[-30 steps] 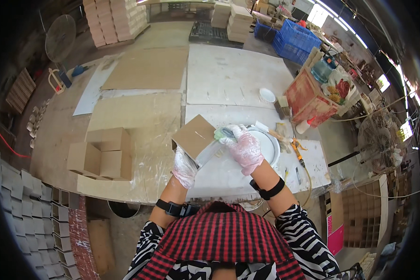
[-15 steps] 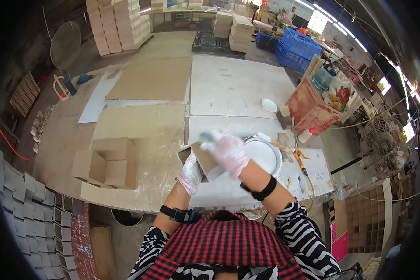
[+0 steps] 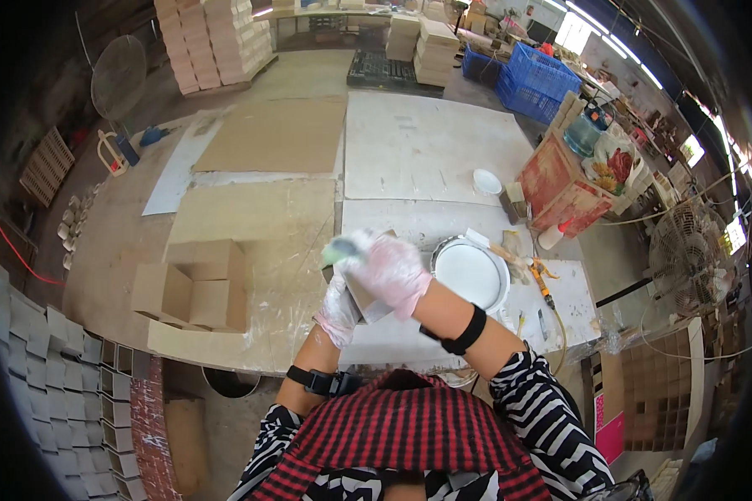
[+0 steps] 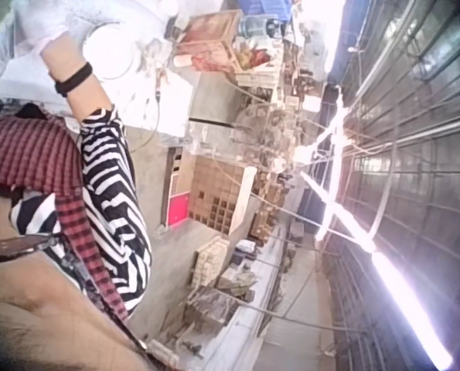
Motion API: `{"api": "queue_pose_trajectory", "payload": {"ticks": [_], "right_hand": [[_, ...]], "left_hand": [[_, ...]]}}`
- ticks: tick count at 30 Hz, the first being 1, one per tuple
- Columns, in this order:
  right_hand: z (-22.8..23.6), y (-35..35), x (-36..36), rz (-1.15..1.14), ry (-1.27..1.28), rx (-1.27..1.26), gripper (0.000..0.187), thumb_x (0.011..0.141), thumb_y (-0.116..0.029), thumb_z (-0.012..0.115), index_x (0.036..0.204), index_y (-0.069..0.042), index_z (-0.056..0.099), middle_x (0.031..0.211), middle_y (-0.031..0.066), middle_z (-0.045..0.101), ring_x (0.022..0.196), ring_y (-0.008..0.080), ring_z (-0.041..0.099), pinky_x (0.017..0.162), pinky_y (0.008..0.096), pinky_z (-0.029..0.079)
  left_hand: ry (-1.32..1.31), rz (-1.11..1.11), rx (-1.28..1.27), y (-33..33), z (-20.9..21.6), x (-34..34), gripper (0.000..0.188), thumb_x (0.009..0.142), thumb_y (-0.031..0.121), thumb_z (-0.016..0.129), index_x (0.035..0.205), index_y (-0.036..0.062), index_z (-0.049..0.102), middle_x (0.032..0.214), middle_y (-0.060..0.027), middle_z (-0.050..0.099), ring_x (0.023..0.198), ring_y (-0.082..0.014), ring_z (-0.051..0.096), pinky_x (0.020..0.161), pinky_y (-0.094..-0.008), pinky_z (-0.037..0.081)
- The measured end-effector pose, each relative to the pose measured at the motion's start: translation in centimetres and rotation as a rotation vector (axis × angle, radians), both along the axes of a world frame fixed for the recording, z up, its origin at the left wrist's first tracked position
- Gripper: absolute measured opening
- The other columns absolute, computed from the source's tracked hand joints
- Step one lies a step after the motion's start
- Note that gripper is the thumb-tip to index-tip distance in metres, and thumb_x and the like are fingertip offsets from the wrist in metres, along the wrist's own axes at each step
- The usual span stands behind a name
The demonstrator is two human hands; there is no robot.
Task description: The person wipes the exterior and interior surfaces of small rectangular boxes using a sponge dipped in white paint. They handle boxes one by one, picking them up from the table and placing them back down after wiping.
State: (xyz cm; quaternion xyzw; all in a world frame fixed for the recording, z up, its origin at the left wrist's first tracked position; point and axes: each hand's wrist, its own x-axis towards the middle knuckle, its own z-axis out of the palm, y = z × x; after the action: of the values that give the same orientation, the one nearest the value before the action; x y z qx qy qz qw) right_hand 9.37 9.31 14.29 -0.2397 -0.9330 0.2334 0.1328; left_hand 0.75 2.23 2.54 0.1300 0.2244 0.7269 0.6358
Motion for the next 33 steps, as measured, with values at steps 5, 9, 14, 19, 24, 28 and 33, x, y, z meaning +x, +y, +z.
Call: {"api": "queue_pose_trajectory", "payload": {"ticks": [5, 9, 14, 19, 24, 28, 33], "right_hand": [[0.0, 5.5, 2.2, -0.340, 0.023, -0.269, 0.029, 0.085, -0.032, 0.051, 0.109, -0.017, 0.057, 0.107, 0.0117, 0.054, 0.098, 0.0269, 0.058, 0.080, 0.0398, 0.048], [0.9, 1.3, 1.3, -0.123, 0.013, -0.049, 0.029, 0.081, -0.025, 0.057, 0.107, -0.015, 0.059, 0.113, 0.0113, 0.056, 0.106, 0.0266, 0.054, 0.083, 0.0394, 0.046], [0.4, 5.2, 2.9, -0.337, 0.116, -0.182, 0.038, 0.077, -0.026, 0.061, 0.113, -0.013, 0.058, 0.108, 0.0125, 0.059, 0.103, 0.0278, 0.056, 0.088, 0.0362, 0.044], [-0.3, 5.8, 5.6, 0.147, 0.186, -0.141, 0.037, 0.078, -0.024, 0.061, 0.114, -0.017, 0.058, 0.108, 0.0062, 0.059, 0.097, 0.0242, 0.057, 0.085, 0.0334, 0.046], [0.5, 2.7, 5.4, 0.713, -0.200, 0.614, 0.030, 0.077, -0.016, 0.055, 0.105, -0.022, 0.061, 0.108, -0.0063, 0.055, 0.095, 0.0172, 0.055, 0.078, 0.0282, 0.050], [-0.8, 6.8, 3.1, 0.036, -0.190, 0.259, 0.029, 0.074, -0.022, 0.056, 0.103, -0.025, 0.062, 0.107, -0.0006, 0.055, 0.097, 0.0201, 0.056, 0.077, 0.0295, 0.050], [-0.1, 1.4, 4.1, 0.526, -0.355, 0.269, 0.039, 0.073, -0.022, 0.059, 0.112, -0.024, 0.057, 0.119, -0.0012, 0.049, 0.107, 0.0189, 0.051, 0.081, 0.0288, 0.050]], "left_hand": [[0.146, 0.014, 0.043, -0.4, 2.4, 0.7, 0.070, 0.087, 0.061, 0.034, 0.135, 0.0106, 0.035, 0.132, -0.0089, 0.044, 0.119, -0.0242, 0.046, 0.098, -0.0396, 0.041], [0.096, 0.016, 0.043, 0.0, 1.2, 0.1, 0.072, 0.087, 0.063, 0.031, 0.136, 0.0105, 0.034, 0.133, -0.0101, 0.043, 0.120, -0.0252, 0.045, 0.098, -0.0409, 0.040], [-0.030, -0.033, 0.159, 0.1, 2.3, 0.5, 0.064, 0.091, 0.056, 0.031, 0.132, 0.0081, 0.038, 0.130, -0.0109, 0.046, 0.117, -0.0261, 0.047, 0.097, -0.0416, 0.041], [0.048, -0.030, 0.052, 0.5, 1.7, -0.6, 0.054, 0.095, 0.046, 0.032, 0.127, 0.0039, 0.044, 0.122, -0.0118, 0.053, 0.108, -0.0248, 0.055, 0.090, -0.0400, 0.048], [0.154, -0.028, 0.058, 0.7, -0.6, -1.8, 0.043, 0.095, 0.035, 0.038, 0.123, 0.0030, 0.047, 0.116, -0.0113, 0.057, 0.099, -0.0227, 0.060, 0.082, -0.0358, 0.053], [0.039, -0.100, -0.032, 1.5, 0.7, -0.4, 0.041, 0.095, 0.033, 0.038, 0.122, 0.0035, 0.048, 0.115, -0.0109, 0.057, 0.097, -0.0217, 0.060, 0.081, -0.0354, 0.053], [-0.062, -0.196, 0.078, 1.0, 1.3, -1.4, 0.045, 0.096, 0.035, 0.034, 0.127, 0.0046, 0.044, 0.119, -0.0125, 0.054, 0.103, -0.0233, 0.057, 0.085, -0.0368, 0.051]]}}
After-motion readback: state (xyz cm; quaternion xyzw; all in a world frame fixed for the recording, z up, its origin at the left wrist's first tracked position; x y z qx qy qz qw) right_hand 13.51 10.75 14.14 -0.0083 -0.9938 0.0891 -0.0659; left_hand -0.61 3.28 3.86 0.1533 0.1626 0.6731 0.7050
